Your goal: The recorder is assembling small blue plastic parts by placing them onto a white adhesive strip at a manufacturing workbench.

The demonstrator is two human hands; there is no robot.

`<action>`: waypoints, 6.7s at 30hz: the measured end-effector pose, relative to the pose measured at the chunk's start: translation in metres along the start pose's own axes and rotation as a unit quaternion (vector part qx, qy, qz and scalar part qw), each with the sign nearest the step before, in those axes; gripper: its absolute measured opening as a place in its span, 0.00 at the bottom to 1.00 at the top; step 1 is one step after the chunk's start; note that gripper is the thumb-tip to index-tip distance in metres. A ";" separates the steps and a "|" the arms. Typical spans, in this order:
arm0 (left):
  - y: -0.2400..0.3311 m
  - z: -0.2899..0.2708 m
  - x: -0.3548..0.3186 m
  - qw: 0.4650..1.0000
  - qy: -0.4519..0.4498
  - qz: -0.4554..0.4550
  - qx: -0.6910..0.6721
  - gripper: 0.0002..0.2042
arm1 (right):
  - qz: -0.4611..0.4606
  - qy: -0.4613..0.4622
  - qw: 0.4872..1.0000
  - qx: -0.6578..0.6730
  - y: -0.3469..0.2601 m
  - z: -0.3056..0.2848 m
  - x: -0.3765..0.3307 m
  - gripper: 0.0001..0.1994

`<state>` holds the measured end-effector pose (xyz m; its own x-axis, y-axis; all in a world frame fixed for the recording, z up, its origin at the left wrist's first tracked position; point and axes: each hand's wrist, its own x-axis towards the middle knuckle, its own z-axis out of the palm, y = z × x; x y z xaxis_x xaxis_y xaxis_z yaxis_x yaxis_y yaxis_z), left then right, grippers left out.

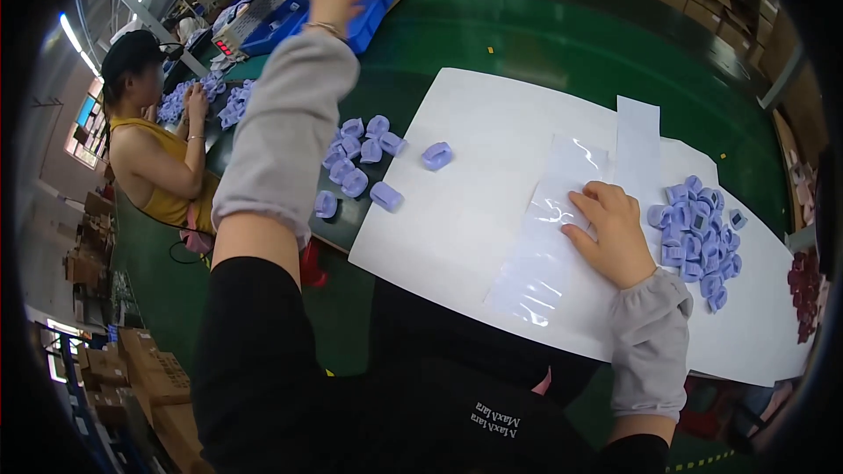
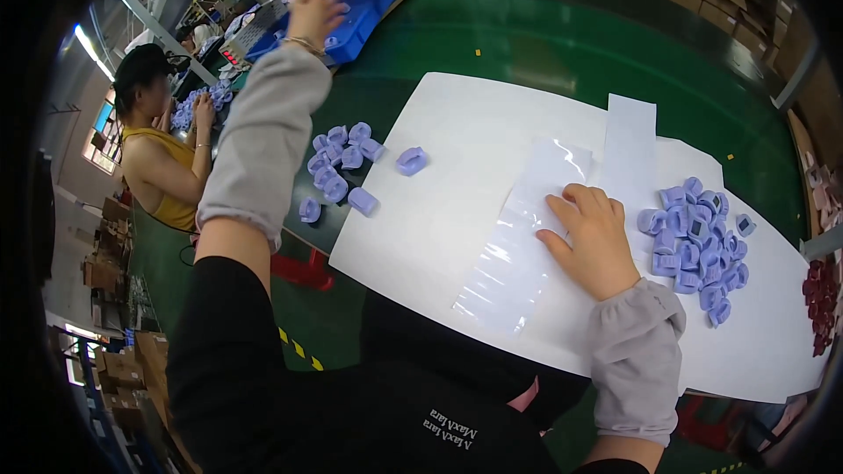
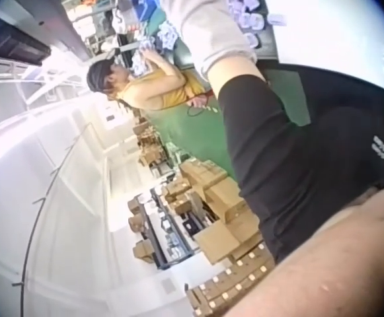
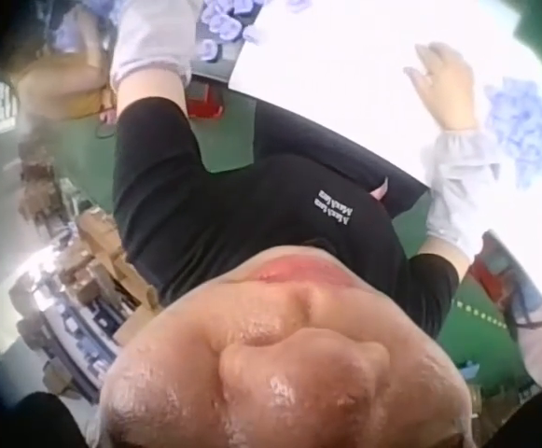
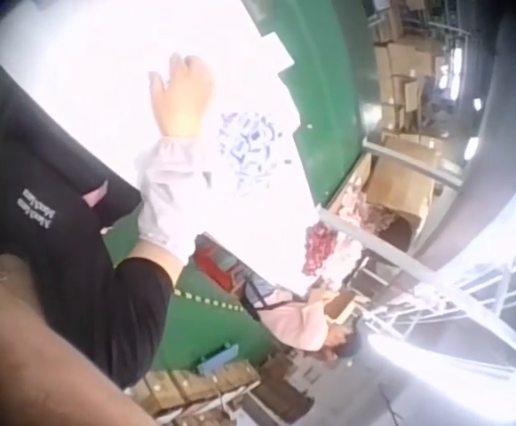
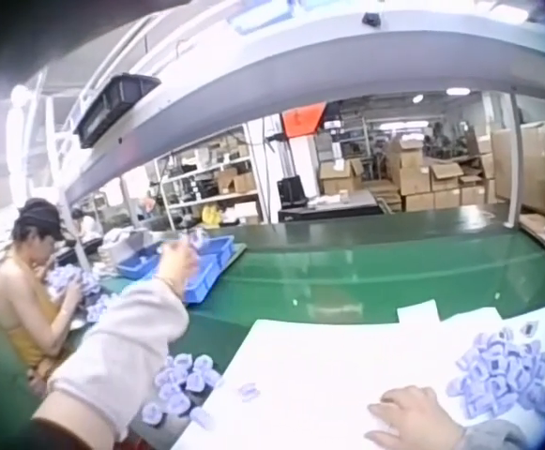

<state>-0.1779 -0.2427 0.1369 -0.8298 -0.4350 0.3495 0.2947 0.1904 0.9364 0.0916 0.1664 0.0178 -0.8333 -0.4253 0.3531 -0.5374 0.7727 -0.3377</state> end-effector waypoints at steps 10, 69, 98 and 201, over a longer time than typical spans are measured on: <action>-0.016 -0.056 -0.048 0.893 -0.331 -0.018 0.304 0.17 | 0.019 -0.002 0.998 -0.059 0.011 0.006 -0.003 0.19; -0.030 0.127 -0.307 0.798 -0.552 -0.086 -0.226 0.16 | 0.091 0.081 0.962 0.245 0.028 0.006 0.006 0.21; -0.042 0.134 -0.302 0.849 -0.508 -0.034 -0.141 0.20 | 0.132 0.171 0.967 0.133 0.031 0.009 0.008 0.08; 0.010 0.070 -0.248 0.830 -0.479 0.267 0.106 0.10 | 0.257 0.274 0.926 -0.034 0.058 -0.052 -0.025 0.14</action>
<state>-0.0023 -0.0716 0.0580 -0.6334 0.6407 0.4340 0.7356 0.3247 0.5945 0.0874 0.2466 0.0351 -0.7764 0.2957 0.5565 -0.0631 0.8422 -0.5354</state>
